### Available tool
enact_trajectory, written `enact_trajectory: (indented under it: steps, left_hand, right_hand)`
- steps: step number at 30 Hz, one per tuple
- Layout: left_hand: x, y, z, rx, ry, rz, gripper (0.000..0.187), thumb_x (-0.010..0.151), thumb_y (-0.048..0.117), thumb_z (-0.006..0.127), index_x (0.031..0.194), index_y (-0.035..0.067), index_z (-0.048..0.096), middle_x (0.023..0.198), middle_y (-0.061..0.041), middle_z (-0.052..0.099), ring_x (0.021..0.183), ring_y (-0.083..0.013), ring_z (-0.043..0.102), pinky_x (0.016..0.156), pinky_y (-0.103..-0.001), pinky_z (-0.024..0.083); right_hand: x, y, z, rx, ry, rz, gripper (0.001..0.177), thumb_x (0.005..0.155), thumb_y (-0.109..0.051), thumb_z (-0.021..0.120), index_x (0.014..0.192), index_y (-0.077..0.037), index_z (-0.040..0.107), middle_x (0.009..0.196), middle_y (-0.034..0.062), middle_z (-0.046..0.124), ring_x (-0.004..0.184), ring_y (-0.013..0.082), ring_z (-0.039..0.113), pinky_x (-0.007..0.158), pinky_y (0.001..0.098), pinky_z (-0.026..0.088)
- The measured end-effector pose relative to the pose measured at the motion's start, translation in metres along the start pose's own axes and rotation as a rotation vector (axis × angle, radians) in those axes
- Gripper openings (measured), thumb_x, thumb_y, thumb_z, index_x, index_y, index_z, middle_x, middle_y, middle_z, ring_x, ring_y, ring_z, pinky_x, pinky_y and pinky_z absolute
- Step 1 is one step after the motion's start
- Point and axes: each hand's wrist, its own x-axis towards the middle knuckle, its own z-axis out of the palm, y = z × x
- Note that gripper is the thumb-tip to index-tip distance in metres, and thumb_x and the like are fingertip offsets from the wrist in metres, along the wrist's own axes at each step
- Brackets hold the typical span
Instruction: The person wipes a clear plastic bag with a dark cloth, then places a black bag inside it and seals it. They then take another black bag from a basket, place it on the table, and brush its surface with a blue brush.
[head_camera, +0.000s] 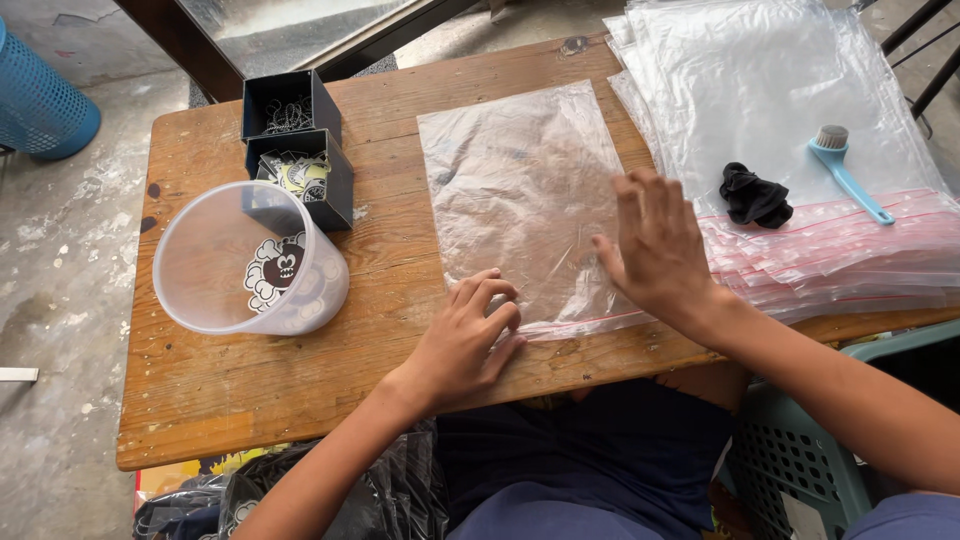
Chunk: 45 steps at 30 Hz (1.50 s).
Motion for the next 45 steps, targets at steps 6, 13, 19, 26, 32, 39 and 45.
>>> enact_trajectory:
  steps: [6,13,19,26,32,39,45]
  left_hand:
    - [0.006,-0.006,0.009,-0.201,0.073,-0.18,0.011,0.091,0.02,0.067,0.085,0.014,0.06,0.102,-0.008,0.058,0.109,-0.0348,0.063,0.092,-0.044,0.051]
    - [0.013,0.01,-0.006,-0.187,0.014,-0.28,0.016,0.088,0.024,0.068,0.076,0.013,0.064,0.087,-0.009,0.058,0.088,-0.0346,0.066,0.075,-0.044,0.055]
    - [0.005,0.007,0.008,-0.003,-0.028,-0.263,0.014,0.092,0.027,0.062,0.081,0.018,0.062,0.074,-0.003,0.057,0.074,-0.0294,0.068,0.064,-0.041,0.053]
    - [-0.001,0.012,0.002,0.34,-0.075,-0.04,0.019,0.089,0.02,0.066,0.104,0.011,0.058,0.083,-0.006,0.053,0.074,-0.0268,0.062,0.061,-0.035,0.05]
    - [-0.013,0.005,-0.016,0.338,-0.247,-0.32,0.039,0.077,0.013,0.072,0.111,0.005,0.055,0.089,-0.012,0.055,0.083,-0.0343,0.062,0.067,-0.043,0.05]
    - [0.018,0.044,-0.05,0.086,-0.406,-0.432,0.063,0.082,0.054,0.073,0.117,0.007,0.047,0.096,-0.013,0.05,0.096,-0.0395,0.058,0.079,-0.049,0.049]
    - [0.062,0.082,-0.033,0.011,-0.25,-0.076,0.04,0.091,0.042,0.068,0.11,0.008,0.057,0.097,-0.011,0.056,0.087,-0.0353,0.057,0.073,-0.047,0.047]
  right_hand:
    - [-0.01,-0.04,-0.039,0.451,-0.248,-0.317,0.039,0.084,-0.044,0.073,0.102,-0.009,0.067,0.099,0.0116,0.06,0.101,0.0327,0.059,0.079,0.0417,0.05]
    - [-0.023,-0.036,-0.017,0.411,-0.284,-0.224,0.021,0.086,-0.037,0.067,0.087,-0.016,0.064,0.086,0.0039,0.061,0.085,0.0274,0.062,0.071,0.0407,0.048]
    - [-0.034,-0.027,-0.011,0.279,-0.191,-0.293,0.017,0.091,-0.034,0.063,0.086,-0.018,0.065,0.087,0.0008,0.061,0.086,0.0225,0.061,0.074,0.0365,0.047]
    - [-0.039,-0.004,-0.002,0.092,-0.142,-0.428,0.011,0.081,-0.015,0.064,0.092,-0.014,0.061,0.089,0.0044,0.06,0.088,0.0256,0.062,0.074,0.0379,0.048]
    - [-0.05,0.036,-0.017,-0.096,-0.249,-0.277,0.029,0.079,-0.025,0.075,0.104,-0.015,0.063,0.1,0.0055,0.061,0.097,0.0252,0.063,0.078,0.0383,0.049]
    - [-0.058,0.029,-0.06,0.471,-0.239,-0.16,0.046,0.077,-0.046,0.08,0.103,-0.012,0.064,0.103,0.008,0.062,0.093,0.0295,0.065,0.076,0.0411,0.052]
    - [-0.11,0.074,-0.146,0.349,-0.21,-0.014,0.025,0.092,-0.031,0.07,0.096,-0.007,0.066,0.097,0.0087,0.067,0.087,0.0279,0.065,0.08,0.0391,0.05]
